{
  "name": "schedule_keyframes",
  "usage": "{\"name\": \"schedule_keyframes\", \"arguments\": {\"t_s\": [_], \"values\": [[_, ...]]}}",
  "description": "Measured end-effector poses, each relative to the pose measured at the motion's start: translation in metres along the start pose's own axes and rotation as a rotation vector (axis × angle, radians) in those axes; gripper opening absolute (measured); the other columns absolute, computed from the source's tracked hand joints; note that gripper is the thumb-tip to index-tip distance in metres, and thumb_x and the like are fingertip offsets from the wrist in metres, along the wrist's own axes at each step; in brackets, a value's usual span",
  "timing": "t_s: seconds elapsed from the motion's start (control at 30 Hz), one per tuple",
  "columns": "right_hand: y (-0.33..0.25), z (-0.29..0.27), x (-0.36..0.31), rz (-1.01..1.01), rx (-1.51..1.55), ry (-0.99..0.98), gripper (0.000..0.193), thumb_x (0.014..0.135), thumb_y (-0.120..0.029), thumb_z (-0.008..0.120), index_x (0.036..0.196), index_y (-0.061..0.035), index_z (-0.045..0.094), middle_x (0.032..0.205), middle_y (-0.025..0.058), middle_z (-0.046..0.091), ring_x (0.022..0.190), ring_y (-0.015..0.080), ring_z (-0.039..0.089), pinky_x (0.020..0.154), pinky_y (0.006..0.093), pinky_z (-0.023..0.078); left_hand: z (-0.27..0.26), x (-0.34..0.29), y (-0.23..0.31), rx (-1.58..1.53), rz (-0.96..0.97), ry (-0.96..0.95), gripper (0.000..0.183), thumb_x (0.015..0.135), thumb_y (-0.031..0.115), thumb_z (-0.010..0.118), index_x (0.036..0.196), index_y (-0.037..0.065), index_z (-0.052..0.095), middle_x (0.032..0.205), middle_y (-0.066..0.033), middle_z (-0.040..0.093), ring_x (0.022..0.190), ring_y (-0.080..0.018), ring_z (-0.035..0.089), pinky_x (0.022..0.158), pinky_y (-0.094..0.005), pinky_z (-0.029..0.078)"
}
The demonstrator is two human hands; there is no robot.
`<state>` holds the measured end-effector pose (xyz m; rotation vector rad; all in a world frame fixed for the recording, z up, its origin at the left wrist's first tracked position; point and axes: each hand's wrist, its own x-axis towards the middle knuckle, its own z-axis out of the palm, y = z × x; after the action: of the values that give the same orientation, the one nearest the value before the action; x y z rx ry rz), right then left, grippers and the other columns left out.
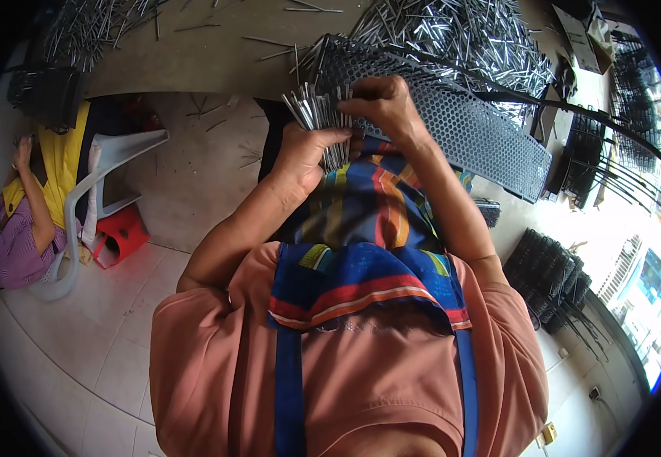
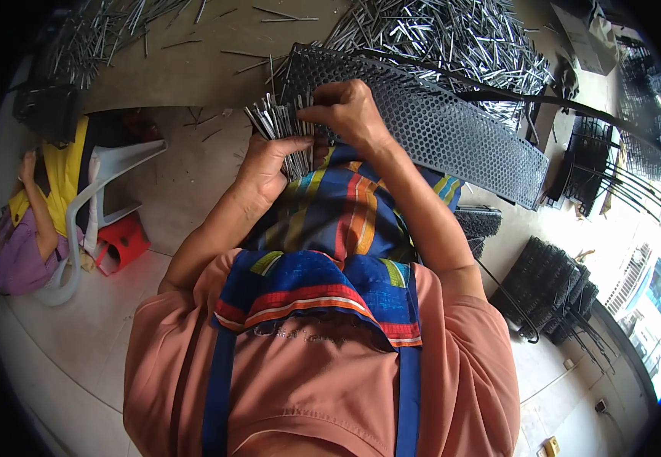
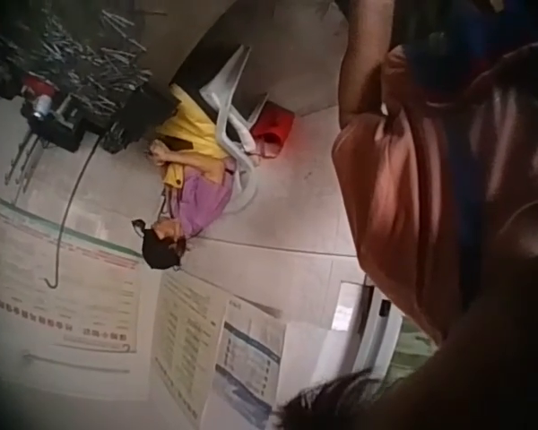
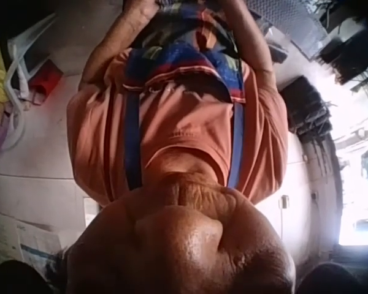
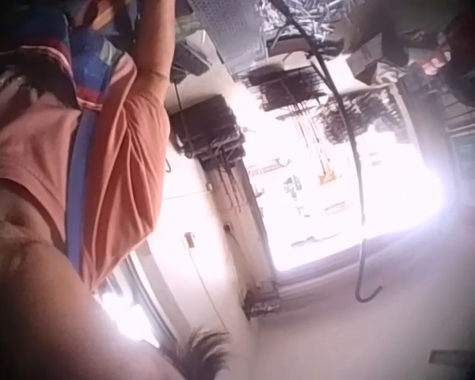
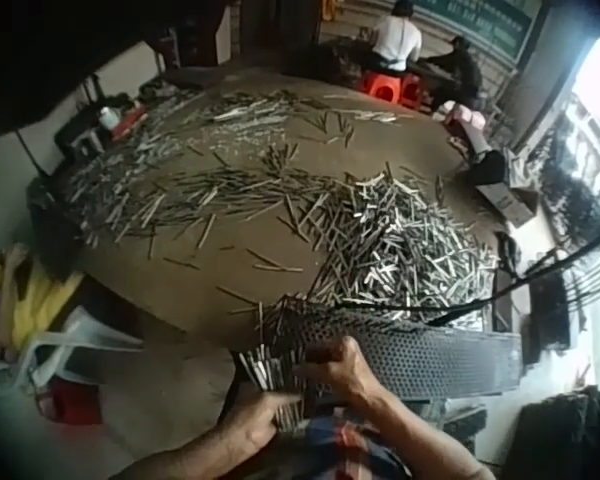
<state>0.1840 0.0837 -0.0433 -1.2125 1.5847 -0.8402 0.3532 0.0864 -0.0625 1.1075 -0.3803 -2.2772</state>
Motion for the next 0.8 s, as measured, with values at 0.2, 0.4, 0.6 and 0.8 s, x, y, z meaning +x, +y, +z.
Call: {"name": "schedule_keyframes", "arguments": {"t_s": [0.2,0.4,0.6,0.8], "values": [[-0.001,-0.005,-0.007,0.243,0.348,0.119,0.015,0.081,-0.012,0.072,0.072,-0.0029,0.065,0.057,-0.003,0.051,0.05,0.0047,0.043,0.046,0.0225,0.03,0.009,-0.006,0.002,0.147,0.016,0.067,0.026,0.082,-0.005,0.06,0.108,0.0,0.063,0.09,-0.0126,0.069,0.078,-0.0249,0.07,0.067,-0.038,0.06],[0.008,-0.011,0.026,-0.48,0.327,0.624,0.008,0.078,0.006,0.071,0.084,0.0012,0.071,0.076,-0.0002,0.064,0.066,0.0046,0.055,0.057,0.0194,0.043,-0.006,-0.012,-0.011,0.152,-0.04,0.065,0.022,0.079,-0.008,0.061,0.1,-0.004,0.064,0.084,-0.0155,0.069,0.07,-0.0252,0.07,0.063,-0.0348,0.059],[0.015,-0.009,0.033,-0.514,0.099,0.604,0.013,0.075,0.006,0.072,0.088,0.0016,0.072,0.083,0.0038,0.067,0.074,0.0071,0.061,0.066,0.0199,0.048,-0.015,-0.029,-0.024,0.208,-0.156,0.034,0.022,0.08,-0.008,0.059,0.102,-0.005,0.063,0.089,-0.0186,0.07,0.075,-0.0261,0.07,0.069,-0.0365,0.058],[0.022,-0.004,0.033,-0.499,0.063,0.578,0.012,0.076,0.007,0.071,0.087,0.0021,0.072,0.083,0.005,0.069,0.074,0.008,0.062,0.068,0.0204,0.049,-0.011,-0.026,-0.017,0.224,-0.112,0.052,0.016,0.082,-0.003,0.061,0.098,-0.005,0.065,0.086,-0.0168,0.071,0.073,-0.0232,0.069,0.063,-0.0322,0.056]]}}
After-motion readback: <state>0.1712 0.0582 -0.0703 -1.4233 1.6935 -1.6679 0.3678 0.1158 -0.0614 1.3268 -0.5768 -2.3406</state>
